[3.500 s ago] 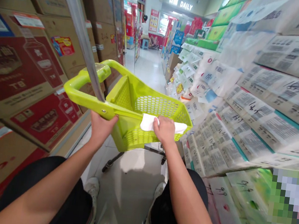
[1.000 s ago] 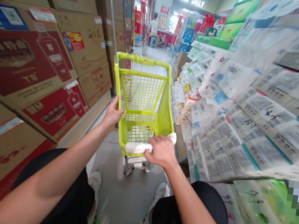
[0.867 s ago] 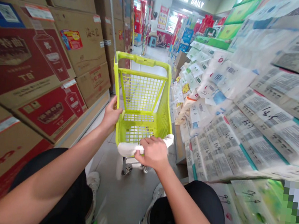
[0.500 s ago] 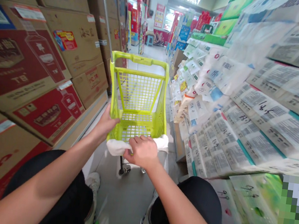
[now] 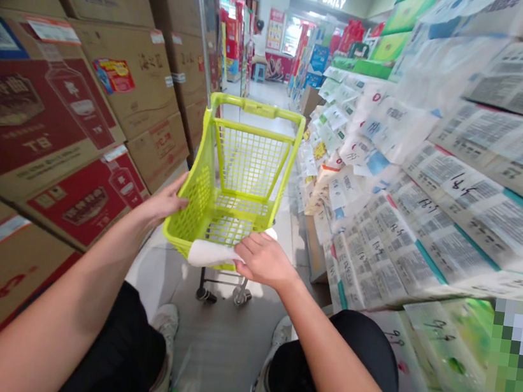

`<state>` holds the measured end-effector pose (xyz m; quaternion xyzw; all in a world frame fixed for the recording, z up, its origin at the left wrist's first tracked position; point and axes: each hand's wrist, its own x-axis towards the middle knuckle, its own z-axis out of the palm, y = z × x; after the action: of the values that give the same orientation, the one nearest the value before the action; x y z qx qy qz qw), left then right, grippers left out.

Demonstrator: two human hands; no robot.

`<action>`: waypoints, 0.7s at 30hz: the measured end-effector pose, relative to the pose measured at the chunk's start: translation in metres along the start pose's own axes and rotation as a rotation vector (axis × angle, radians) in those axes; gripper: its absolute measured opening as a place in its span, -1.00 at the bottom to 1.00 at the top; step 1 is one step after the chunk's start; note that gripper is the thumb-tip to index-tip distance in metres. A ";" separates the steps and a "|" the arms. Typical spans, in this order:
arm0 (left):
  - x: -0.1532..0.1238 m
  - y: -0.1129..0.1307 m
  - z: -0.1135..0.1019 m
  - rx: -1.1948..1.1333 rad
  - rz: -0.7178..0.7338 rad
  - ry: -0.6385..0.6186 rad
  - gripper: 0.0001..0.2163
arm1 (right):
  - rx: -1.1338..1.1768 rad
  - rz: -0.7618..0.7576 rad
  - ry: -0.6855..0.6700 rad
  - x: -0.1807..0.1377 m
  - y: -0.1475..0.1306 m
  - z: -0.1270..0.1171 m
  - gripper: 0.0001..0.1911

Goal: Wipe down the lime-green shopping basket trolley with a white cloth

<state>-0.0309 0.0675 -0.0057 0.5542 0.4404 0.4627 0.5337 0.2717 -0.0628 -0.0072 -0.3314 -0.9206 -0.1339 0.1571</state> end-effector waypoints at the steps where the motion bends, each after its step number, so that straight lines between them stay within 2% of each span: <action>1: 0.002 0.000 -0.005 0.007 -0.015 -0.008 0.00 | 0.008 0.000 0.002 0.002 0.001 -0.001 -0.65; 4: 0.007 -0.001 -0.015 0.010 -0.061 -0.064 0.01 | 0.058 0.026 0.010 0.008 0.008 -0.006 -0.62; 7: 0.009 -0.001 -0.015 0.025 -0.063 -0.102 -0.06 | 0.151 0.074 0.023 0.013 0.016 -0.017 -0.68; 8: 0.008 0.001 -0.014 0.070 -0.024 -0.074 -0.10 | 0.186 0.097 0.026 0.013 0.017 -0.021 -0.70; 10: 0.000 0.009 -0.007 0.257 0.129 0.065 -0.16 | 0.238 0.149 0.026 0.013 0.018 -0.028 -0.76; 12: -0.020 0.022 0.007 0.541 0.321 0.246 -0.21 | 0.243 0.213 0.033 0.010 0.018 -0.033 -0.77; 13: -0.034 0.029 0.018 0.694 0.381 0.278 -0.27 | 0.229 0.248 0.046 0.007 0.018 -0.033 -0.75; 14: -0.051 0.037 0.031 0.828 0.409 0.253 -0.38 | 0.207 0.283 0.065 0.004 0.019 -0.033 -0.72; 16: -0.087 0.048 0.064 0.983 0.397 0.075 -0.63 | 0.158 0.356 0.125 -0.003 0.022 -0.029 -0.69; 18: -0.120 0.052 0.097 1.078 0.328 -0.207 -0.59 | 0.120 0.446 0.203 -0.010 0.026 -0.024 -0.69; 19: -0.132 0.051 0.111 1.138 0.290 -0.287 -0.54 | 0.106 0.502 0.246 -0.014 0.028 -0.021 -0.68; 21: -0.146 0.043 0.130 1.291 0.265 -0.311 -0.45 | 0.095 0.597 0.286 -0.021 0.034 -0.019 -0.63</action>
<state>0.0701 -0.1013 0.0309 0.8713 0.4748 0.0833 0.0917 0.3128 -0.0560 0.0069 -0.5566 -0.7567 -0.0842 0.3324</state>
